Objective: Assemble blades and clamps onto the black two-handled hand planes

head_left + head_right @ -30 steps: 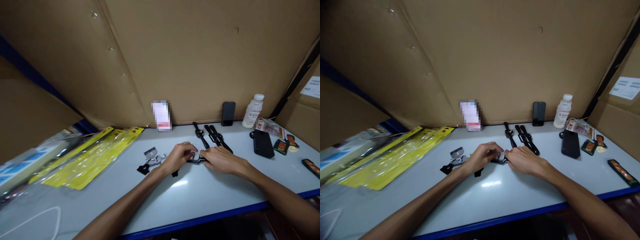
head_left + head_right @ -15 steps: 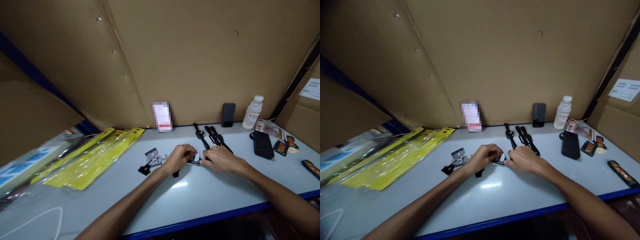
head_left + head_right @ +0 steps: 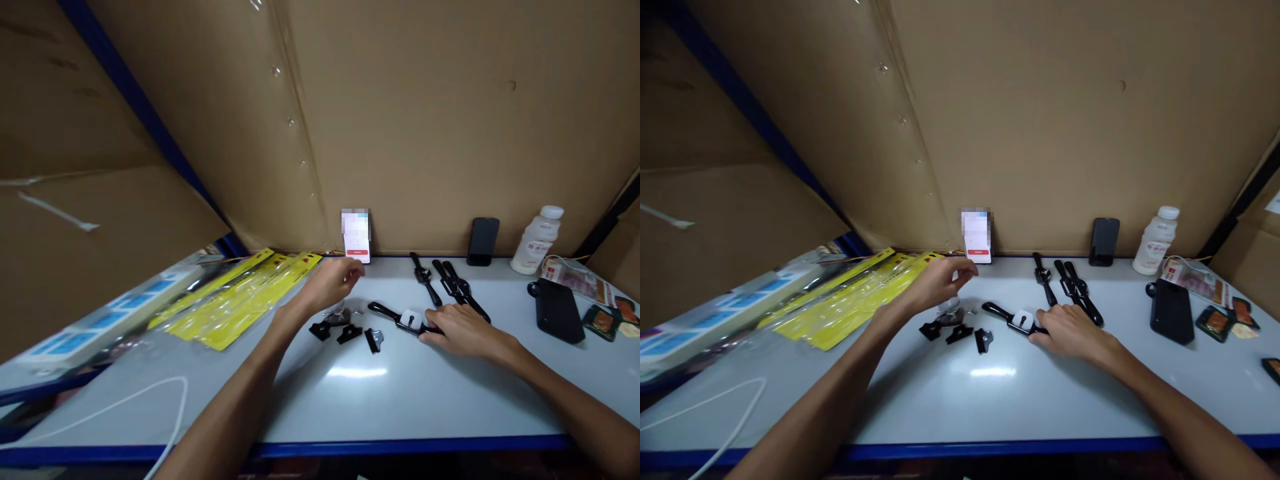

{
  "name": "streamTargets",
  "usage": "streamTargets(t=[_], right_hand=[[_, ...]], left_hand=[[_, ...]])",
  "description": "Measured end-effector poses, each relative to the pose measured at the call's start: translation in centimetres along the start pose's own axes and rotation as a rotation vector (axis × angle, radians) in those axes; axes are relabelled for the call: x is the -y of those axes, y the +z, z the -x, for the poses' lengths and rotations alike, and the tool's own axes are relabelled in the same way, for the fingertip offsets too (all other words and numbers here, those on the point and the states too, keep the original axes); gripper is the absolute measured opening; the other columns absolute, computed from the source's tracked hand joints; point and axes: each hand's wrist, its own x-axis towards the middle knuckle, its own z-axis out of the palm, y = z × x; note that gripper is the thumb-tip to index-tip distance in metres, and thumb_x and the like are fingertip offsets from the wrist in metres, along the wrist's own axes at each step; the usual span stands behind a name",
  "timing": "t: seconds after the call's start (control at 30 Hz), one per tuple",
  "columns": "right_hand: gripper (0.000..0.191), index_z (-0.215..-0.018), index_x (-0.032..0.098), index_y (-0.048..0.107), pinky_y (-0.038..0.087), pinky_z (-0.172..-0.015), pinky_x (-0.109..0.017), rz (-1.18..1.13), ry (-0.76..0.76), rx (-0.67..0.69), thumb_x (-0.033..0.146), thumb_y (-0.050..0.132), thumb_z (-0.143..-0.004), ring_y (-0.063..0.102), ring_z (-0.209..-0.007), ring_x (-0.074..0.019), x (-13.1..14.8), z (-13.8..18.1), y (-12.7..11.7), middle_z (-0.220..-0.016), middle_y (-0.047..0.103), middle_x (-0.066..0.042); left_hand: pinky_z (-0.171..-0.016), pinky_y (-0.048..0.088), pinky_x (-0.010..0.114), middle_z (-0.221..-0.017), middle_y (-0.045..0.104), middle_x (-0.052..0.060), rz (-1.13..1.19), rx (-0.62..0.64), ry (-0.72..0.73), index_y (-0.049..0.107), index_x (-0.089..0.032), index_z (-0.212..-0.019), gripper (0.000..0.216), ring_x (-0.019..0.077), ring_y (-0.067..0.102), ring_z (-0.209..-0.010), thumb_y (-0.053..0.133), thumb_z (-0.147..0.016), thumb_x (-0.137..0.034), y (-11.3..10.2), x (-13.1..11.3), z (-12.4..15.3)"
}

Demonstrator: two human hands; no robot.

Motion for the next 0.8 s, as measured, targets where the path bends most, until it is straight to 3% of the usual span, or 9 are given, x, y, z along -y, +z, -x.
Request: streamTargets(t=[0.17,0.33,0.47,0.57,0.7,0.8], right_hand=[[0.033,-0.096,0.017,0.068,0.031,-0.061,-0.031,0.022,0.012,-0.003,0.045,0.049,-0.098,0.066,-0.079,-0.0254,0.3,-0.1,0.3,-0.086,0.071,-0.01],[0.038,-0.102,0.017,0.068,0.034,-0.062,-0.032,0.033,0.02,0.015,0.046,0.044,-0.1,0.067,-0.079,-0.0263,0.6,-0.1,0.4,-0.088,0.071,-0.012],[0.039,-0.104,0.017,0.068,0.036,-0.064,-0.032,0.037,0.02,0.022,0.046,0.043,-0.1,0.067,-0.079,-0.0269,0.8,-0.1,0.5,-0.088,0.072,-0.012],[0.04,-0.103,0.016,0.069,0.037,-0.065,-0.033,0.049,0.01,0.012,0.046,0.043,-0.1,0.067,-0.078,-0.0271,0.7,-0.2,0.6,-0.089,0.072,-0.013],[0.038,-0.103,0.016,0.07,0.037,-0.063,-0.033,0.044,-0.005,-0.002,0.045,0.046,-0.099,0.067,-0.078,-0.0274,0.7,-0.2,0.6,-0.088,0.072,-0.013],[0.037,-0.105,0.016,0.07,0.038,-0.064,-0.033,0.023,-0.026,0.005,0.044,0.047,-0.099,0.067,-0.078,-0.0262,0.6,-0.2,0.5,-0.088,0.072,-0.013]], left_hand=[[-0.061,0.037,0.026,-0.079,0.069,0.003,0.002,0.393,-0.071,0.07,-0.019,-0.084,0.013,0.0178,0.06,-0.069,0.058,-0.08,-0.022,-0.7,-0.3,0.7],[-0.058,0.035,0.025,-0.075,0.065,0.001,0.08,0.567,-0.075,0.068,-0.018,-0.082,0.009,0.0157,0.055,-0.066,0.063,-0.077,-0.024,-0.8,-2.4,1.3],[-0.062,0.037,0.024,-0.085,0.063,-0.001,0.112,0.67,0.012,0.068,-0.022,-0.1,0.03,0.0162,0.056,-0.074,0.074,-0.07,-0.022,-0.2,-4.3,1.7],[-0.064,0.037,0.024,-0.087,0.062,-0.001,0.142,0.716,0.091,0.067,-0.021,-0.093,0.028,0.0152,0.055,-0.076,0.072,-0.068,-0.011,0.4,-5.0,2.0],[-0.063,0.037,0.023,-0.084,0.063,0.0,0.203,0.7,0.084,0.067,-0.018,-0.083,0.016,0.0147,0.055,-0.074,0.071,-0.069,-0.01,1.3,-4.8,2.0],[-0.062,0.039,0.022,-0.075,0.065,-0.001,0.335,0.593,0.085,0.07,-0.017,-0.085,0.012,0.013,0.056,-0.067,0.06,-0.079,-0.012,2.4,-4.8,1.5]])
